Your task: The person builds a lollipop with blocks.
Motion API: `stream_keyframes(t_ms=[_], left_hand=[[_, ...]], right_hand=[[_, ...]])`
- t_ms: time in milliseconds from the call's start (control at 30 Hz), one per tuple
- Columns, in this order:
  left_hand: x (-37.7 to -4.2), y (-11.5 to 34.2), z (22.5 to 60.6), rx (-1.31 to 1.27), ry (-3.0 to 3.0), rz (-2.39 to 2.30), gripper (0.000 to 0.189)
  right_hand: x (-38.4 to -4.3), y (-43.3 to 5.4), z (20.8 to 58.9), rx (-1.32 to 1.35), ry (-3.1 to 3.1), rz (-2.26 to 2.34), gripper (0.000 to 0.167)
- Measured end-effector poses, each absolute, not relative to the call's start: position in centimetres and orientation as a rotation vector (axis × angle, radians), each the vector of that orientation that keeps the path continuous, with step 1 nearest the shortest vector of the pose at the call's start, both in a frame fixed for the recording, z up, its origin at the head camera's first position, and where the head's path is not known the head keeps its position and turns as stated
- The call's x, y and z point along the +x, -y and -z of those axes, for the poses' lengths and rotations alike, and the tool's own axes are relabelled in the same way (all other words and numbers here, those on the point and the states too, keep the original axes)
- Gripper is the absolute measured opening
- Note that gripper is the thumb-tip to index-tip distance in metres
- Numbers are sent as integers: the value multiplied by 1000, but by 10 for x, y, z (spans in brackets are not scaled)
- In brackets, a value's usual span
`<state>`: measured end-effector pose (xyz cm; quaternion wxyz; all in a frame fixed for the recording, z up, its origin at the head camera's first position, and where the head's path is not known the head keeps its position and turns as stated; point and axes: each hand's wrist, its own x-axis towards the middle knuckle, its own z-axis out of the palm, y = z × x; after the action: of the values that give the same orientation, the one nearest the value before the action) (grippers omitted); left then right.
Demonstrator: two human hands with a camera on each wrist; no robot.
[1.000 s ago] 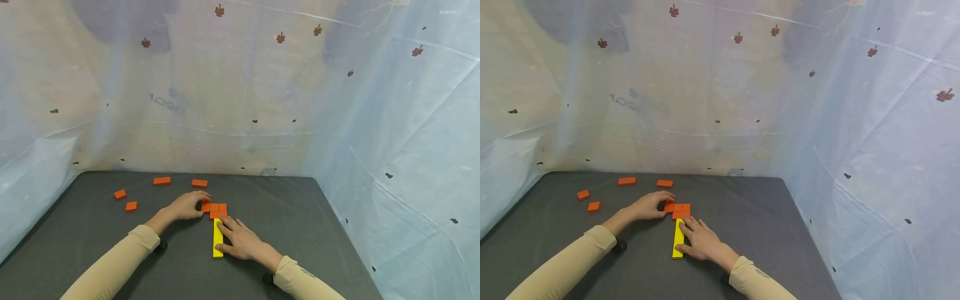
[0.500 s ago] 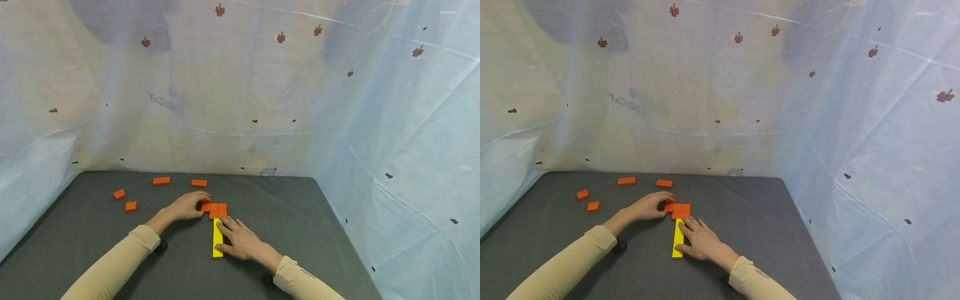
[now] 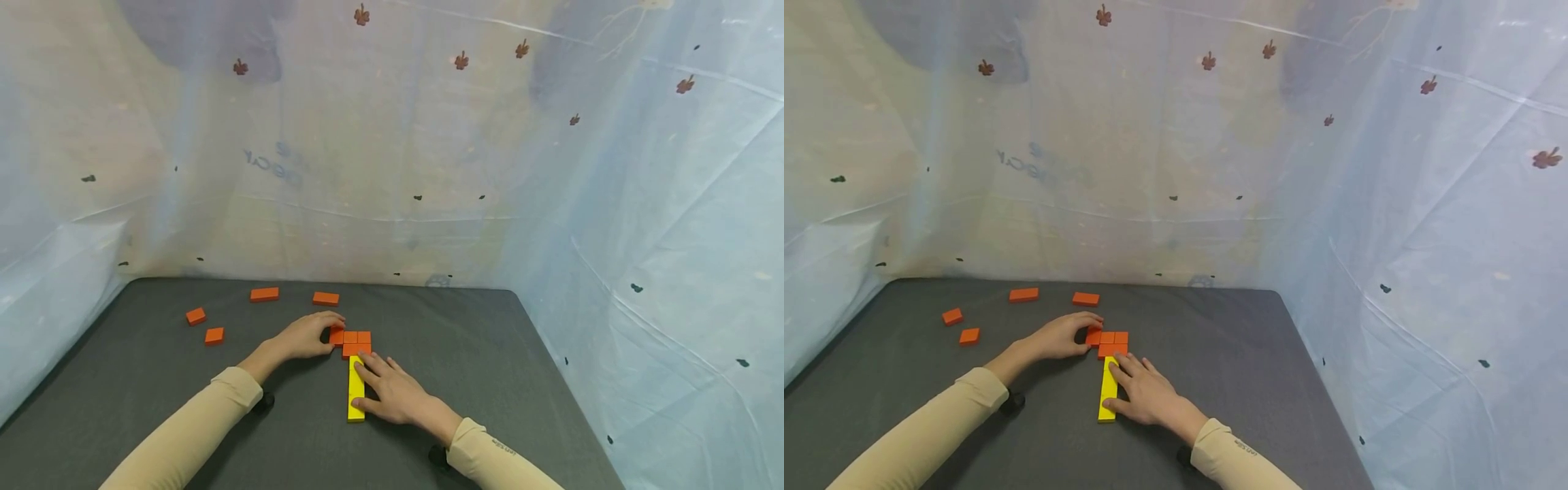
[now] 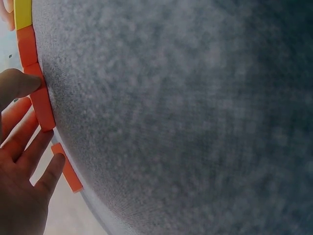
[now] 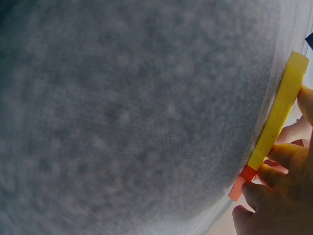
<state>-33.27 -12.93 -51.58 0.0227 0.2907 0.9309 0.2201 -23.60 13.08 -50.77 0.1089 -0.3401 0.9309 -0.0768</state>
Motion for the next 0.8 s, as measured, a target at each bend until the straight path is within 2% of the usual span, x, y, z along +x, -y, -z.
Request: stream_keyframes(t_ms=[567, 800], left_hand=[[-334, 138, 517, 885, -2929, -779, 44], [-346, 141, 517, 712, -3086, -847, 46]], right_hand=[[-236, -131, 511, -1003, -2749, 209, 75], [-236, -130, 511, -981, -2745, 207, 75]])
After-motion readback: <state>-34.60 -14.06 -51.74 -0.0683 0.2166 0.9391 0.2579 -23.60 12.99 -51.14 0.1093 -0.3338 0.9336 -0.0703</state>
